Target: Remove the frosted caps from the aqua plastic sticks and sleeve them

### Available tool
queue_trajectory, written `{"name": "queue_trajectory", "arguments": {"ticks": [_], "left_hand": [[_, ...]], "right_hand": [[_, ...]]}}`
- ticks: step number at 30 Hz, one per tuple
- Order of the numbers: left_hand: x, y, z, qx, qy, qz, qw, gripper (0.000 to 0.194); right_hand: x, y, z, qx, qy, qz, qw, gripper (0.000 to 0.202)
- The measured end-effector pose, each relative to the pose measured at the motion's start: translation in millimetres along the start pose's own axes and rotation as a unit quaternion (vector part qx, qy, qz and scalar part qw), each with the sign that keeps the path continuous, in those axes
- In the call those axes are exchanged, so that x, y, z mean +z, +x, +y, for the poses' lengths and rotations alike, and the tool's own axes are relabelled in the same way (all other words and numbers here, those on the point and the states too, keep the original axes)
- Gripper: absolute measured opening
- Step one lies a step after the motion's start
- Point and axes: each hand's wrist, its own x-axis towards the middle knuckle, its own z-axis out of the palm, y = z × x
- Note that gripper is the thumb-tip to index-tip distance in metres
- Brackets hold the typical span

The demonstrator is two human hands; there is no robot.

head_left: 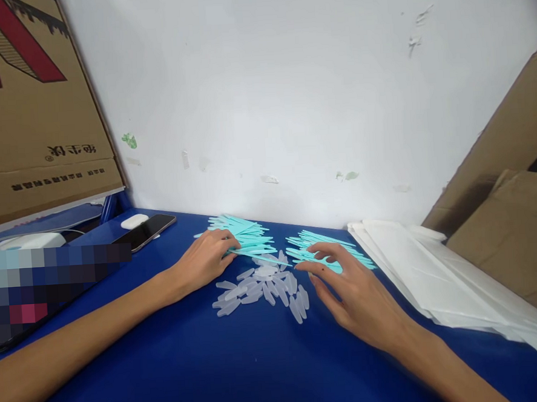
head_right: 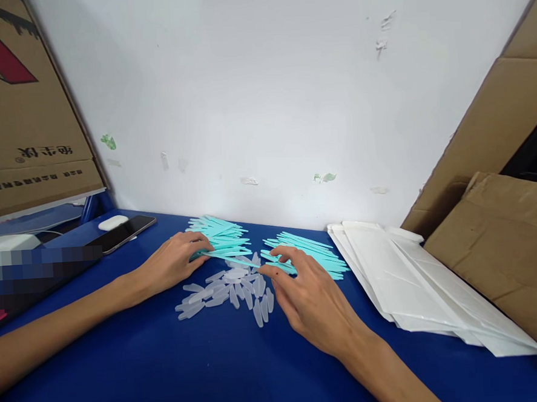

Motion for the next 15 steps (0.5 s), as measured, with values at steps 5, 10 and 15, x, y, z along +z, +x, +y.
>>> {"name": "queue_trajectory", "arguments": {"ticks": [5,10,15], "left_hand": [[-4.7,2.3,-5.2,-0.006,0.000,0.004,1.000,0.029],[-7.5,3.3,-3.7,-0.016,-0.010,0.014,1.000,0.031],[-13.9,3.9,-6.7,-0.043,-0.021,0.042,0.998,0.034]], "right_hand": [[-0.9,0.3,-0.3,-0.003,0.009,-0.002,1.000,0.033],[-1.9,-0.9,-0.8,-0.005,0.009,-0.010,1.000,0.033],[-2.7,-1.6,0.8,-0.002,0.008,-0.007,1.000,0.033]]}}
